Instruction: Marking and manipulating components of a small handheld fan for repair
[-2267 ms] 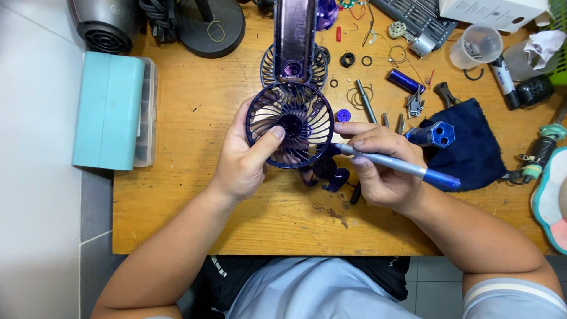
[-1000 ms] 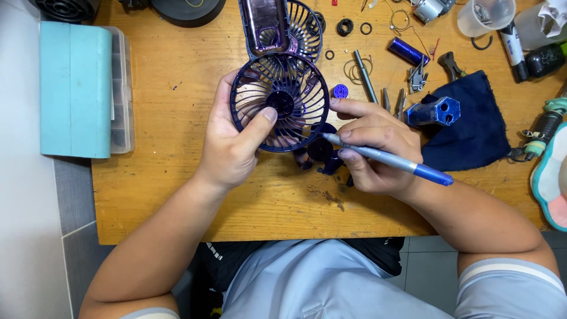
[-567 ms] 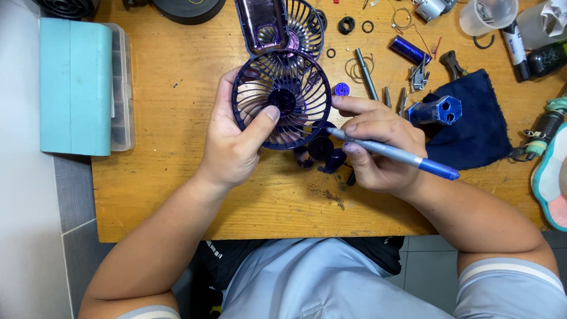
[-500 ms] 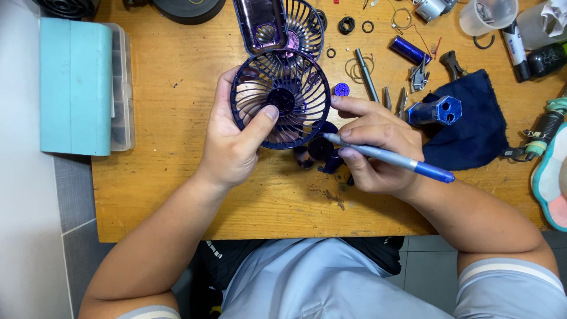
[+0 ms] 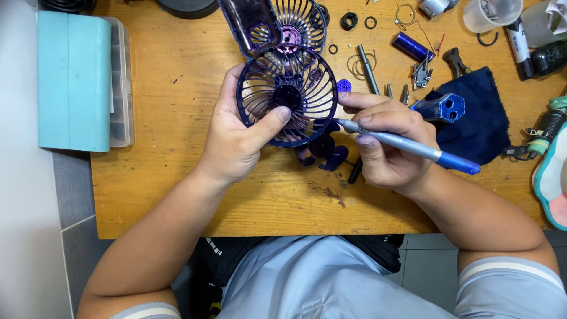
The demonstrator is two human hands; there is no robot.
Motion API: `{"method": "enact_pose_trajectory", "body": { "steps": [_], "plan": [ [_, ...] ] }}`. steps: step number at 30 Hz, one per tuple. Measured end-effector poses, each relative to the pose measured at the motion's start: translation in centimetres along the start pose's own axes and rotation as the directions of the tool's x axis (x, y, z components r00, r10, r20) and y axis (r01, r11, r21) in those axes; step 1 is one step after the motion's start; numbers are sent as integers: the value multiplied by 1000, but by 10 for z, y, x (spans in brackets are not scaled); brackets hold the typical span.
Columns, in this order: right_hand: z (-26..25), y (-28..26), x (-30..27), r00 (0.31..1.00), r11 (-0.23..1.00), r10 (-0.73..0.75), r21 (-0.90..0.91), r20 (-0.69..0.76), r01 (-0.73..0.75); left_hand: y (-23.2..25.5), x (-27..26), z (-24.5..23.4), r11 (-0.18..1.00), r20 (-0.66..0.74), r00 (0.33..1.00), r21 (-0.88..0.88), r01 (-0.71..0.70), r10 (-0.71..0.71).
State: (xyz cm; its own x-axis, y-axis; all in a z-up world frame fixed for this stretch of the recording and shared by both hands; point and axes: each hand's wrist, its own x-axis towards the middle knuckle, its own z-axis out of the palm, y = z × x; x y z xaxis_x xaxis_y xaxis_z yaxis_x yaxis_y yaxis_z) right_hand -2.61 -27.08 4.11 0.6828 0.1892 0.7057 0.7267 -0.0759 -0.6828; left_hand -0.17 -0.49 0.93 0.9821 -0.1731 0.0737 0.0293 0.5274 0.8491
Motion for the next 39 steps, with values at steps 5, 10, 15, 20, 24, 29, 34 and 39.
{"method": "enact_pose_trajectory", "body": {
  "steps": [5,10,15,20,24,29,34,39],
  "plan": [
    [3,-5,7,1000,999,-17,-31,15,18,-2,1,-2,999,-2,1000,27,21,-21],
    [4,-2,4,1000,1000,-15,-26,-2,15,-2,1,-3,999,-1,1000,36,24,-24],
    [5,-4,8,998,997,-51,-49,31,53,-1,0,-1,1000,-3,1000,24,14,-14],
    [8,-6,10,999,997,-54,-51,-2,53,-9,-1,-3,1000,25,1000,-4,-2,2],
    [5,-4,6,1000,1000,-9,-5,-10,9,-8,-1,-7,1000,23,1000,12,-2,2],
    [7,-6,6,998,999,47,-7,-36,-48,-15,1,-18,1000,50,999,4,9,-10],
    [5,-6,6,999,999,37,-3,-25,-37,-6,-1,-5,1000,45,999,-2,5,-5],
    [3,-1,3,999,999,36,-4,-35,-36,-11,0,-7,1000,46,999,-2,8,-7]
  ]
}}
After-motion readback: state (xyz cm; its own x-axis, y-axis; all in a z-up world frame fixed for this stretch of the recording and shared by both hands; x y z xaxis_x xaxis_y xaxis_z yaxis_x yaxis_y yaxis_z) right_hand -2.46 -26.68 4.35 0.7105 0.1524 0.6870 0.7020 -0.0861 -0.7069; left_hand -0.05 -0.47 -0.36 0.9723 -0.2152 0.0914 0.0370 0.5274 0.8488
